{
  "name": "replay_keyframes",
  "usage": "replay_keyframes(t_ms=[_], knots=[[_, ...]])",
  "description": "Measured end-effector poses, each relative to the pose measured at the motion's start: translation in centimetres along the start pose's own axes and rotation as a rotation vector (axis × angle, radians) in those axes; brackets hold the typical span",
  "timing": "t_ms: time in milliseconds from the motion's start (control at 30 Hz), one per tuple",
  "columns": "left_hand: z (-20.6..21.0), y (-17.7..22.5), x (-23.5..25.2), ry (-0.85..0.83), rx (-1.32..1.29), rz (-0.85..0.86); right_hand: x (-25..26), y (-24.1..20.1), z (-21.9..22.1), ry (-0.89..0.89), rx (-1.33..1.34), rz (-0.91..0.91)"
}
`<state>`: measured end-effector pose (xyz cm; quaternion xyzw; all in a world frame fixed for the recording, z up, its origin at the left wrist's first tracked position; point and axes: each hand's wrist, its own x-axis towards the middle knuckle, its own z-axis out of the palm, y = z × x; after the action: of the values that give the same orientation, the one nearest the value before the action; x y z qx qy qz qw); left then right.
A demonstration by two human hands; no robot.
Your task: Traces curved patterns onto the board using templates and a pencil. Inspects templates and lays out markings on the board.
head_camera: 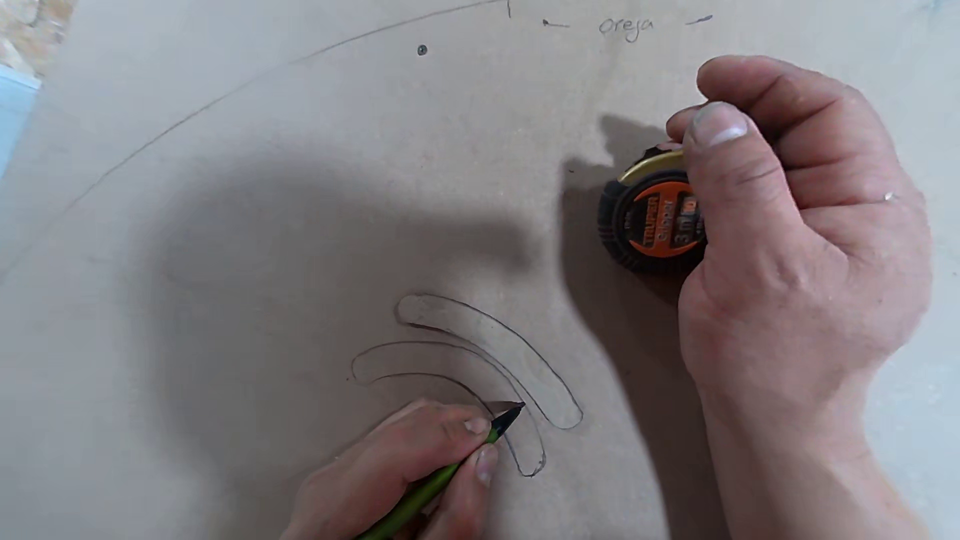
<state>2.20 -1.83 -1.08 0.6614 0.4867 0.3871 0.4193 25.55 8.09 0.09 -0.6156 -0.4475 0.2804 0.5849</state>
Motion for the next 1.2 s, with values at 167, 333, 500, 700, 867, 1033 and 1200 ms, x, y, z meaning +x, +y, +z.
replay_keyframes(t_ms=[167,333,500,700,867,1033,1200], knots=[[-0.5,-0.1,0.1,-0.082,-0.006,0.009,0.1,0.0,0.0,-0.004,-0.007,-0.010],[-0.7,0.2,0.2,-0.154,0.002,0.021,0.1,0.0,0.0,-0.005,0.001,-0.012],[-1.0,0.4,0.3,-0.217,-0.003,0.030,0.1,0.0,0.0,0.002,-0.010,-0.013],[-1.1,0.6,0.4,-0.259,-0.002,0.027,0.2,0.1,0.0,0.001,-0.011,-0.025],[-2.0,0.2,0.4,-0.289,-0.154,0.003,0.2,0.1,0.0,0.002,-0.001,-0.026],[-0.1,-0.5,0.3,0.359,-0.252,0.025,0.3,0.3,-0.1,-0.020,0.006,-0.033],[1.6,0.0,1.3,0.362,0.424,0.069,0.3,0.2,0.0,-0.013,-0.057,0.002]])
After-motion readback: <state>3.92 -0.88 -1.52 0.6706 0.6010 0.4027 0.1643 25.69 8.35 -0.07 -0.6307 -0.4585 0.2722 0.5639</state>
